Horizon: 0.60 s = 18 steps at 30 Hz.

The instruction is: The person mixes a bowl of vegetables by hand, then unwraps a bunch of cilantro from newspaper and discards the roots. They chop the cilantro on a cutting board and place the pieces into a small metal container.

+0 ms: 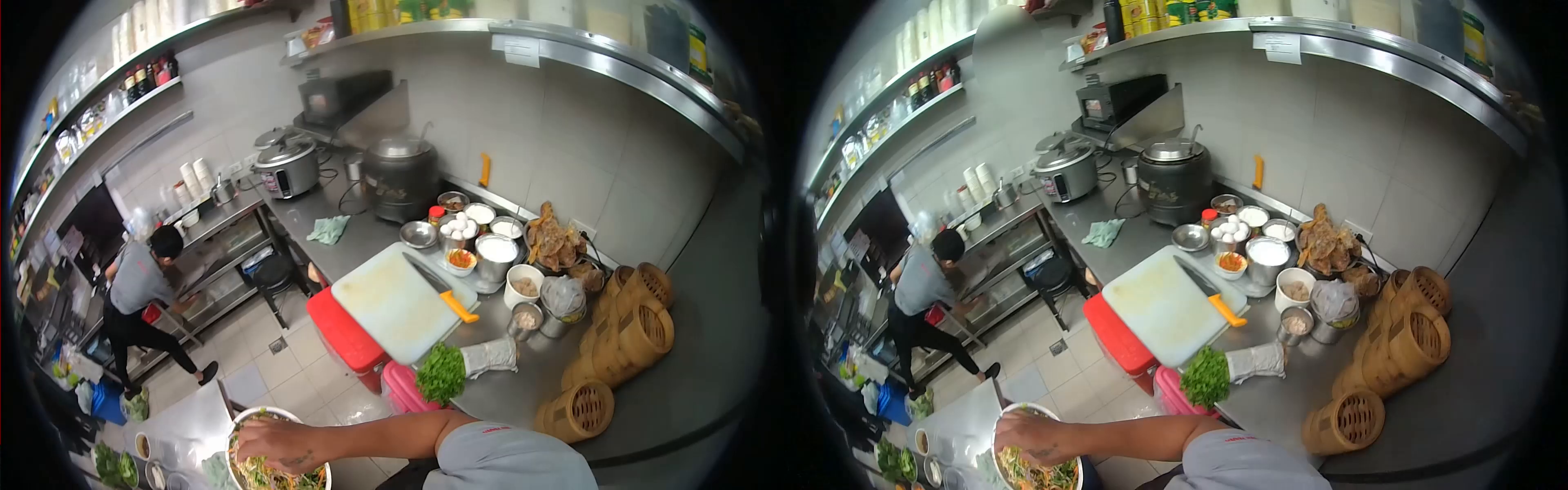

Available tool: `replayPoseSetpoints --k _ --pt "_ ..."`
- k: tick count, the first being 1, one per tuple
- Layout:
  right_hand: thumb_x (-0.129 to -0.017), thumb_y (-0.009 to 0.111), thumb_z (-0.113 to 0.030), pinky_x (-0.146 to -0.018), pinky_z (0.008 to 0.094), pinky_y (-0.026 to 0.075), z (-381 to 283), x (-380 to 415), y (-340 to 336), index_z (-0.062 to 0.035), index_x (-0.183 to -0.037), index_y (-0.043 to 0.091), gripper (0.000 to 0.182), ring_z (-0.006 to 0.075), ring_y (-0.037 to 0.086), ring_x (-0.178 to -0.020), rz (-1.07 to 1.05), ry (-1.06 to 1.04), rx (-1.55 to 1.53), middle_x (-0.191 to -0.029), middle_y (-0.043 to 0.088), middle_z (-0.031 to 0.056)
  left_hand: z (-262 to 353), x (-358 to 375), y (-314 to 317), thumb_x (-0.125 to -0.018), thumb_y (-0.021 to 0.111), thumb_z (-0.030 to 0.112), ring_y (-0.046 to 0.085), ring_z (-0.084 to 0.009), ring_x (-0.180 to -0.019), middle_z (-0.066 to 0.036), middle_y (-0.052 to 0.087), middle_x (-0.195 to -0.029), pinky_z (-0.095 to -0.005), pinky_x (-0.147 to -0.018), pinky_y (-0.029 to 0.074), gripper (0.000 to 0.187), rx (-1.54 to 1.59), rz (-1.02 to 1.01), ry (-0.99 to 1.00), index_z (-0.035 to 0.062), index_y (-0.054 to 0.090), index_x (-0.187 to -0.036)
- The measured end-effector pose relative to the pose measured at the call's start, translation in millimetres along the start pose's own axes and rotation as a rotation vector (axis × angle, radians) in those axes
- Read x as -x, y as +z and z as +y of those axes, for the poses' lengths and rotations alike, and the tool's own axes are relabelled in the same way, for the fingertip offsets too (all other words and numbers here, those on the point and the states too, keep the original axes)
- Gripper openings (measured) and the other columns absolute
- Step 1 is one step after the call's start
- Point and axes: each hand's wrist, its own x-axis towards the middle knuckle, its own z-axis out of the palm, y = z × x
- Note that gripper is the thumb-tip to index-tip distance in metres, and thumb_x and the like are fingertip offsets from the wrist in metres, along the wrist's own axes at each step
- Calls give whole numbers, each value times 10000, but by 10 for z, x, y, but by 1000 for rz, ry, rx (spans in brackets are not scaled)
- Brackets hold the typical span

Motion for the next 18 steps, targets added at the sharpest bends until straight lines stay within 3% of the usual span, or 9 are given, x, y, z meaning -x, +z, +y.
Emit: replayPoseSetpoints --k 2,3,5,9,12,14,15,17,18 --pt "-804 691 -101 -986 458 396 128 154 -330 -46 -1173 568 392 344 467 -1203 83 70 146 -1232 501 161 -101 -304 326 -897 537 148 668 -327 -959 -224 640 -1131 -421 -805 570 414 -16 -47 -12 -110 558 -1220" --pt "-804 691 -101 -986 458 396 188 228 -486 -46 -1173 568 392 344 467 -1203 89 77 156 -1232 501 161 -161 -493 481 -898 528 141 665 -334 -966 -230 632 -1142 -430 -807 572 420 -26 -85 -22 -113 544 -1232" --pt "-816 730 -183 -1037 454 378 297 350 -799 -40 -1223 543 470 347 456 -1232 494 237 322 -1259 491 169 -239 -749 732 -886 512 115 665 -344 -966 -239 626 -1142 -441 -807 574 421 -76 -152 1 -120 532 -1235" --pt "-825 764 -301 -1031 436 399 798 641 -1251 -5 -1306 476 633 348 479 -1217 748 458 491 -1265 501 183 -234 -1189 1197 -867 488 74 673 -340 -939 -235 647 -1082 -429 -784 570 381 -76 -225 -37 -131 569 -1178" --pt "-886 675 -427 -954 445 433 1299 881 -1308 21 -1303 442 654 340 530 -1117 757 606 436 -1172 544 195 -97 -1390 1538 -888 498 93 672 -333 -938 -231 649 -1085 -411 -785 565 373 -129 -261 -22 -141 567 -1171" --pt "-922 587 -525 -887 435 478 1503 932 -1331 43 -1273 471 678 293 617 -940 522 972 -52 -989 626 176 -22 -1631 1673 -926 514 128 669 -320 -942 -215 654 -1087 -392 -792 560 365 -173 -202 -45 -128 571 -1180" --pt "-922 587 -525 -887 435 478 1645 938 -1310 43 -1273 471 678 293 617 -940 535 980 -44 -989 626 176 2 -1813 1692 -926 514 128 669 -320 -942 -215 654 -1087 -392 -792 560 365 -179 -216 -52 -128 571 -1180" --pt "-940 561 -519 -772 374 534 1917 872 -1263 17 -1271 511 632 221 650 -868 267 1063 -160 -933 667 127 43 -2211 1675 -959 531 165 667 -298 -945 -198 657 -1095 -382 -784 556 370 -384 -343 70 -107 567 -1206" --pt "-940 561 -519 -772 374 534 2015 797 -1265 17 -1271 511 632 221 650 -868 276 1065 -153 -933 667 127 97 -2406 1723 -959 531 165 667 -298 -945 -198 657 -1095 -382 -784 556 370 -385 -354 70 -107 567 -1206"
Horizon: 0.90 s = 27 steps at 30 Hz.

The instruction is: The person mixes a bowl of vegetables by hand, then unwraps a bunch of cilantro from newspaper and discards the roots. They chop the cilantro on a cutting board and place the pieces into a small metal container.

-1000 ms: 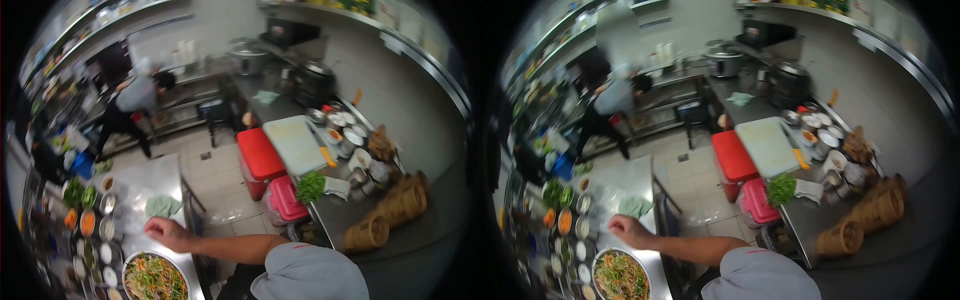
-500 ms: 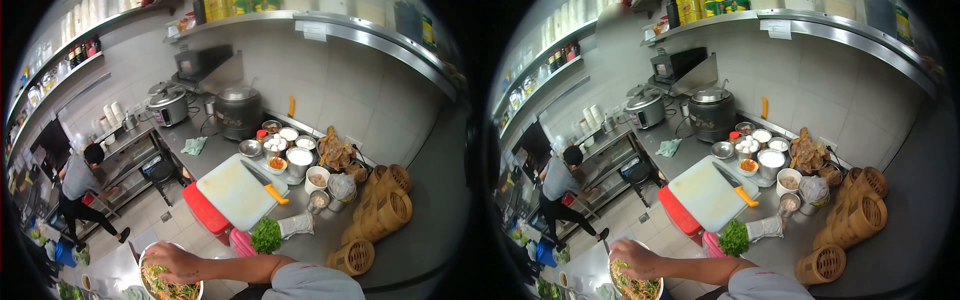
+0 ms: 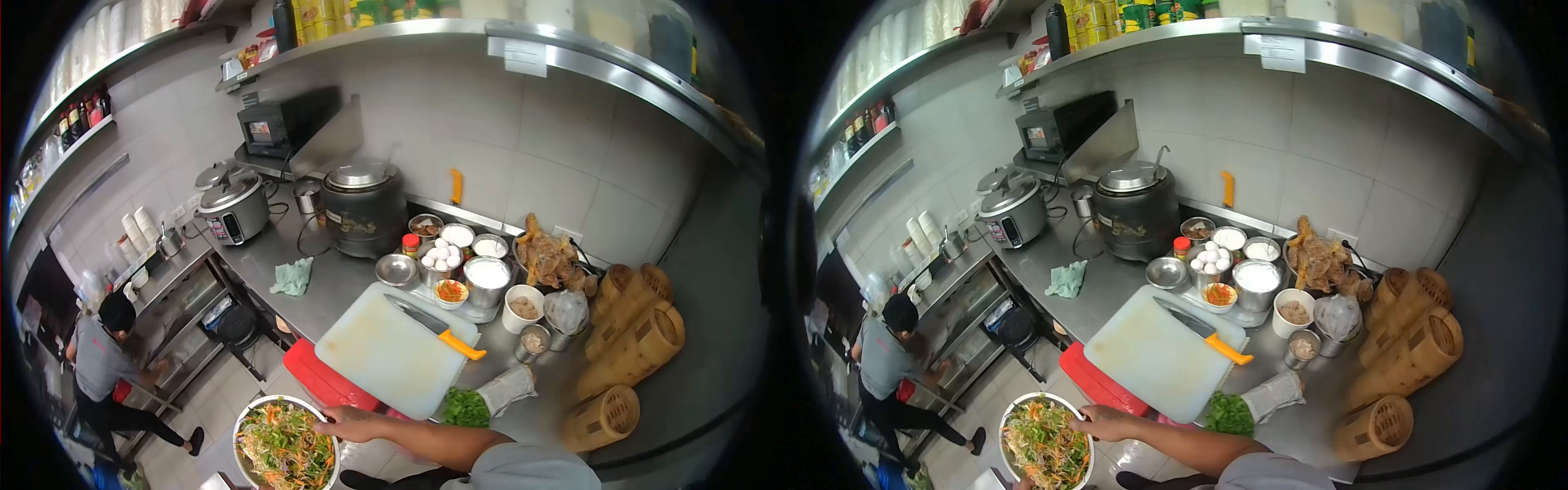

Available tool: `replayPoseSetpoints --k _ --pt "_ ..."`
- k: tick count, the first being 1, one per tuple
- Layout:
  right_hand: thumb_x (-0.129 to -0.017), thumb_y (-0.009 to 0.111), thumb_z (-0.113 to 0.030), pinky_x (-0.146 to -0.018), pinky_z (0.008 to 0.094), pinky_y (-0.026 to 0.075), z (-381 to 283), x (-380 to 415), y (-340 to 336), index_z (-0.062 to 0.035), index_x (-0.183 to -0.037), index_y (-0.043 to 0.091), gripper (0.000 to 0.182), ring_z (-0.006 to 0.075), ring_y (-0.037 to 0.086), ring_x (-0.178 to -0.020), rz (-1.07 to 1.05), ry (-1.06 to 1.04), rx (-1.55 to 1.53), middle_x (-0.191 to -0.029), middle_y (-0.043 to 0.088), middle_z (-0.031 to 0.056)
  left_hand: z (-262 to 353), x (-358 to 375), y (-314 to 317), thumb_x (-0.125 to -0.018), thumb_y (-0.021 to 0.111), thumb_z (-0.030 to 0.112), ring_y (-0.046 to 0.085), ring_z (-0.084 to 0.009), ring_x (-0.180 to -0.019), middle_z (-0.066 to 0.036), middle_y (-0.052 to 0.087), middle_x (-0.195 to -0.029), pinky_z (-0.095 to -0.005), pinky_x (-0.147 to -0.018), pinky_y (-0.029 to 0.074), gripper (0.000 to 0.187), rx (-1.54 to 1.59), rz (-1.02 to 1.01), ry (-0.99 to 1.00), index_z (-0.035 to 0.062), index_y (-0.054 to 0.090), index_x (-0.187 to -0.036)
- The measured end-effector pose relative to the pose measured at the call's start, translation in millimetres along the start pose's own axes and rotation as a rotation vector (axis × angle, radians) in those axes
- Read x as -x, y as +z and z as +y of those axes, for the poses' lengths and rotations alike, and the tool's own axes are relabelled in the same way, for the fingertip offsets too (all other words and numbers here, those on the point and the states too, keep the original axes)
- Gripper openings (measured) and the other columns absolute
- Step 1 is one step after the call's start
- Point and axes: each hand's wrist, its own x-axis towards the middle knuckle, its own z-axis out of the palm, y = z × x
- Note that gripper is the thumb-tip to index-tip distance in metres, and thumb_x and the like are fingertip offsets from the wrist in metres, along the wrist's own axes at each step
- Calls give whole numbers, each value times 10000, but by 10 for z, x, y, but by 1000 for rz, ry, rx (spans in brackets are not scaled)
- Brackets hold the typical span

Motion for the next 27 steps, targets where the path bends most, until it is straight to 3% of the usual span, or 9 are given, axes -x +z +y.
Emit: replayPoseSetpoints --k 3,4,5,7,9,12,14,18,27 --pt "-936 549 -498 -536 313 518 12 -379 74 -21 -1203 568 548 173 627 -639 -89 257 -119 -830 649 102 100 -556 -121 -987 520 183 666 -273 -923 -172 659 -1104 -392 -750 554 374 99 -72 67 -84 543 -1248" --pt "-927 560 -493 -475 297 501 102 -561 167 -17 -1162 583 532 161 605 -555 -119 275 -137 -791 639 94 209 -716 -160 -987 525 240 679 -293 -907 -186 662 -1104 -403 -718 568 413 -89 -33 83 -52 526 -1279" --pt "-910 590 -439 -470 296 506 -14 -646 210 18 -944 634 460 156 592 -483 -68 268 -208 -679 619 81 310 -880 -172 -987 525 240 679 -293 -907 -186 662 -1104 -403 -718 568 413 -97 39 50 -52 526 -1279" --pt "-852 612 -284 -475 304 514 59 -882 333 22 -697 664 347 153 640 -506 -33 342 -148 -573 613 79 361 -1244 -210 -777 545 63 642 -192 -814 -86 695 -956 -323 -739 513 344 -52 -133 192 -50 663 -1079" --pt "-830 603 -244 -442 311 509 138 -1068 451 75 -769 633 326 171 603 -467 44 296 -289 -587 602 111 357 -1547 -312 -740 492 44 664 -217 -829 -124 675 -966 -331 -738 534 393 -128 -189 88 -69 615 -1096" --pt "-818 593 -199 -450 317 514 319 -1532 599 75 -845 673 286 187 607 -481 133 323 -392 -653 645 117 378 -2123 -435 -826 539 77 667 -197 -839 -134 680 -1011 -319 -731 541 359 -145 -227 -65 -60 603 -1151" --pt "-818 595 -188 -451 322 519 316 -1741 580 78 -853 677 281 194 613 -493 131 338 -377 -679 658 124 491 -2353 -402 -952 547 280 680 -208 -854 -141 673 -1054 -345 -718 566 425 -114 -296 -54 -42 556 -1229" --pt "-830 590 -147 -466 338 517 11 -2292 323 60 -870 683 231 211 641 -557 218 343 -671 -735 681 136 787 -2762 -277 -996 393 533 695 -289 -857 -172 642 -1139 -424 -680 598 666 138 -382 -105 -18 422 -1369" --pt "-857 537 -139 -448 329 525 322 -4095 -978 33 -1022 627 255 199 625 -556 573 159 -922 -817 680 134 930 -4025 -462 -946 588 369 699 -297 -779 -203 660 -1008 -372 -583 575 532 -116 -224 -235 -26 486 -1286"
